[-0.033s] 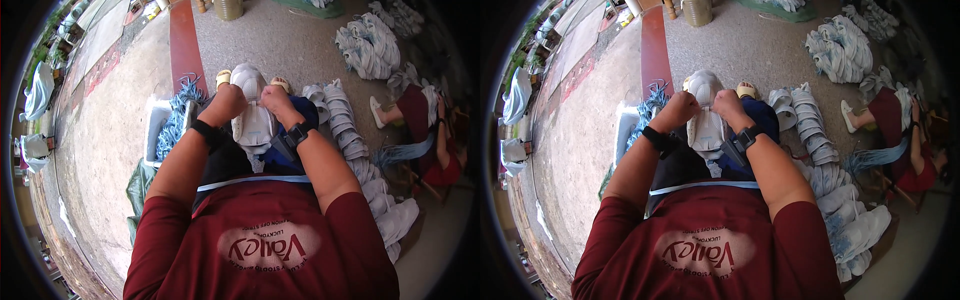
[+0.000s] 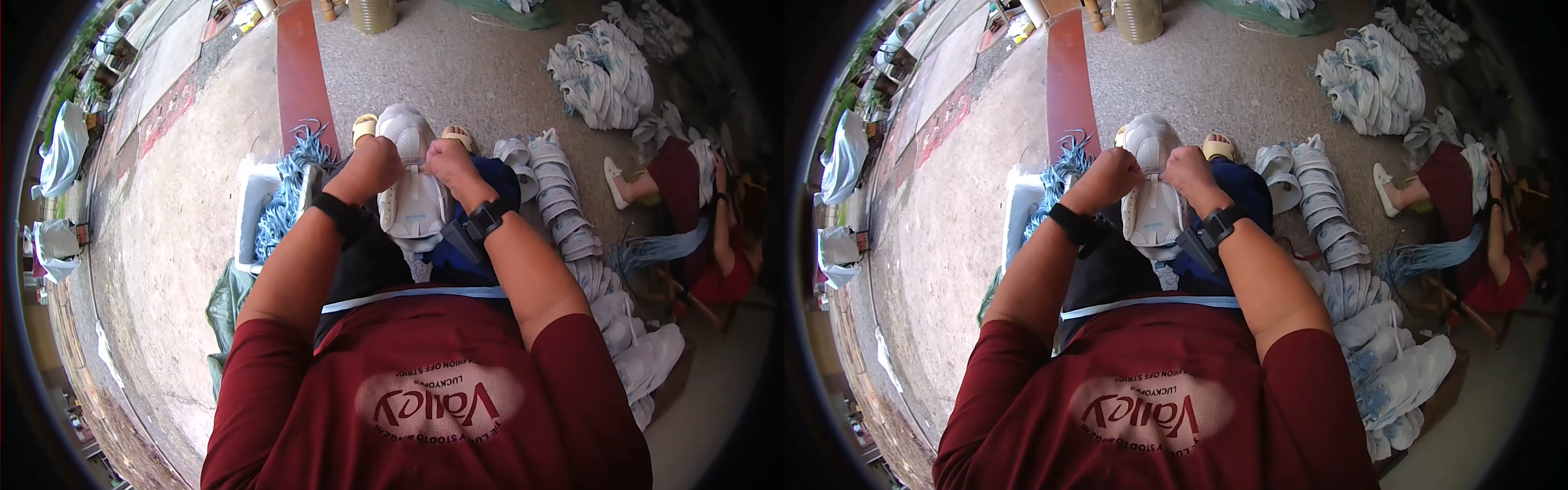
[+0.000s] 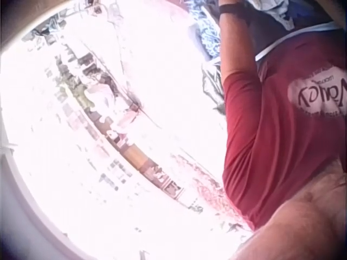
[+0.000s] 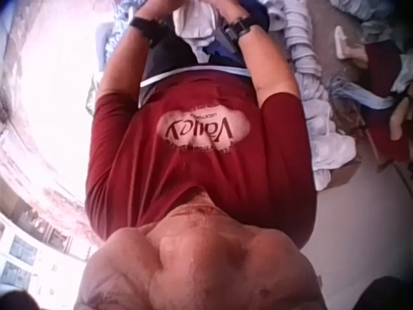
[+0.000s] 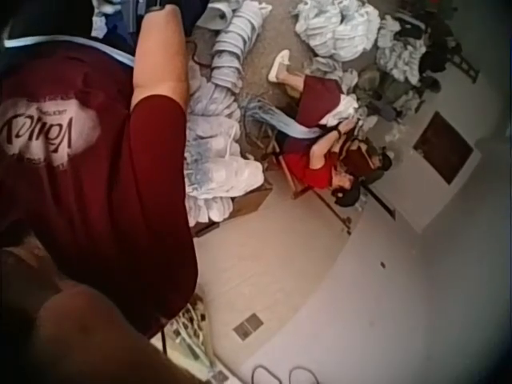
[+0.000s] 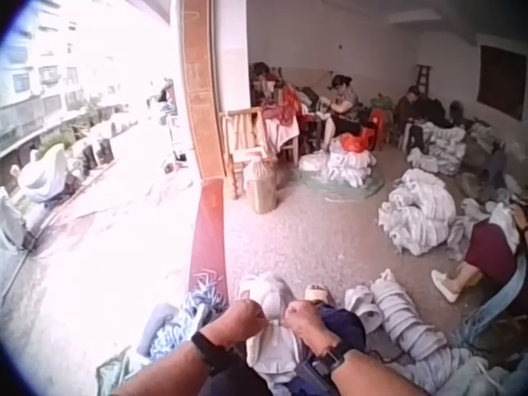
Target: Lacing a white sneaker while sitting on the floor.
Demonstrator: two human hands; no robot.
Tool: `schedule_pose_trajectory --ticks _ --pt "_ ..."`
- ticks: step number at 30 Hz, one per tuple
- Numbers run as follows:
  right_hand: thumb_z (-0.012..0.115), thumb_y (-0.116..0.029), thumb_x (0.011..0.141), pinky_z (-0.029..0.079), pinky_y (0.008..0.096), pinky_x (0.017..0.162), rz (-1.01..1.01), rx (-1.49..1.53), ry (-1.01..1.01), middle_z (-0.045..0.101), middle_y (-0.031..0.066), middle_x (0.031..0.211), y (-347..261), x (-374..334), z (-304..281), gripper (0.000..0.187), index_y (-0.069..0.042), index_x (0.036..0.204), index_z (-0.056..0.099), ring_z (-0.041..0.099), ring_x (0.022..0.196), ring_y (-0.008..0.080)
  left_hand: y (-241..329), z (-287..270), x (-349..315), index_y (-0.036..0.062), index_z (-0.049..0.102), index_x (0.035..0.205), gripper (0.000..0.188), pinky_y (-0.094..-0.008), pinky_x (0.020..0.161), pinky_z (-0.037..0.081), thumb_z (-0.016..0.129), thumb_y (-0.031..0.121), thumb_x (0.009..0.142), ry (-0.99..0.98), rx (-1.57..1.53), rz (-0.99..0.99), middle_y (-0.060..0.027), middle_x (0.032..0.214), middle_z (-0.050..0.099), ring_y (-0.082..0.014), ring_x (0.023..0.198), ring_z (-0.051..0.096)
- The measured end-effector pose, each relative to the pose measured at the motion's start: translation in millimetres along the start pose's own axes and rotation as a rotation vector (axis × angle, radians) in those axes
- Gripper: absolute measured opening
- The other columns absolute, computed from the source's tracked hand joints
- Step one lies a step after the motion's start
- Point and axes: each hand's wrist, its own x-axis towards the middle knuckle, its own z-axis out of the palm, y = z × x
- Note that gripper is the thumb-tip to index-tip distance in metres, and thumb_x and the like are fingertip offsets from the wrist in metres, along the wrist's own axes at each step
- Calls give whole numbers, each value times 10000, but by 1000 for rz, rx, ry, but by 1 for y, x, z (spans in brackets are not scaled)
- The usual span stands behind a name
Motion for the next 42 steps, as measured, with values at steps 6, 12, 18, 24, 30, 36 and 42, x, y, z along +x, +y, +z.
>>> schedule_pose_trajectory --ticks 6,12,18,24,30,36,42 --pt "613 48 660 379 269 552 42 79 2 486 -19 621 -10 -14 -2 160 -59 618 502 451 607 92 3 11 -2 -28 628 744 112 -319 577 474 625 82 724 -43 -511 -300 -167 683 626 -236 602 616" --pt "597 -22 671 419 326 549 -215 29 62 524 95 584 7 -10 -4 98 -9 634 507 516 577 182 27 44 -22 6 613 790 78 -329 641 479 637 69 751 446 -424 -99 -153 741 617 -279 687 609" --pt "595 11 701 396 282 553 -384 104 96 536 50 663 -2 -37 -3 167 -32 859 563 489 602 138 23 43 -34 11 597 813 76 -299 631 468 634 62 770 544 -610 -200 -120 726 598 -207 682 594" --pt "566 17 733 413 288 589 -333 56 123 502 74 676 -7 -55 -7 195 -27 922 580 482 618 159 28 31 -24 26 625 777 89 -362 674 480 640 108 746 426 -481 -190 -165 788 613 -315 763 612" --pt "512 -60 758 472 432 689 -482 -48 239 601 195 816 -4 -43 12 82 -31 796 579 585 819 374 9 27 -24 16 631 794 63 -298 614 474 580 50 780 263 -573 -210 -95 722 629 -166 640 593" --pt "531 -62 762 454 376 622 -517 -182 158 575 145 682 6 -22 1 69 -21 707 520 588 691 307 -5 17 -30 7 560 905 184 -217 586 392 649 11 745 171 -951 -159 22 700 505 -65 640 457" --pt "583 -62 732 431 291 561 -245 110 -98 546 47 610 11 -34 -42 98 -31 679 507 550 623 155 -25 -7 -60 -24 558 857 199 -265 528 368 627 -29 671 203 -408 -101 -30 629 477 -106 555 417"
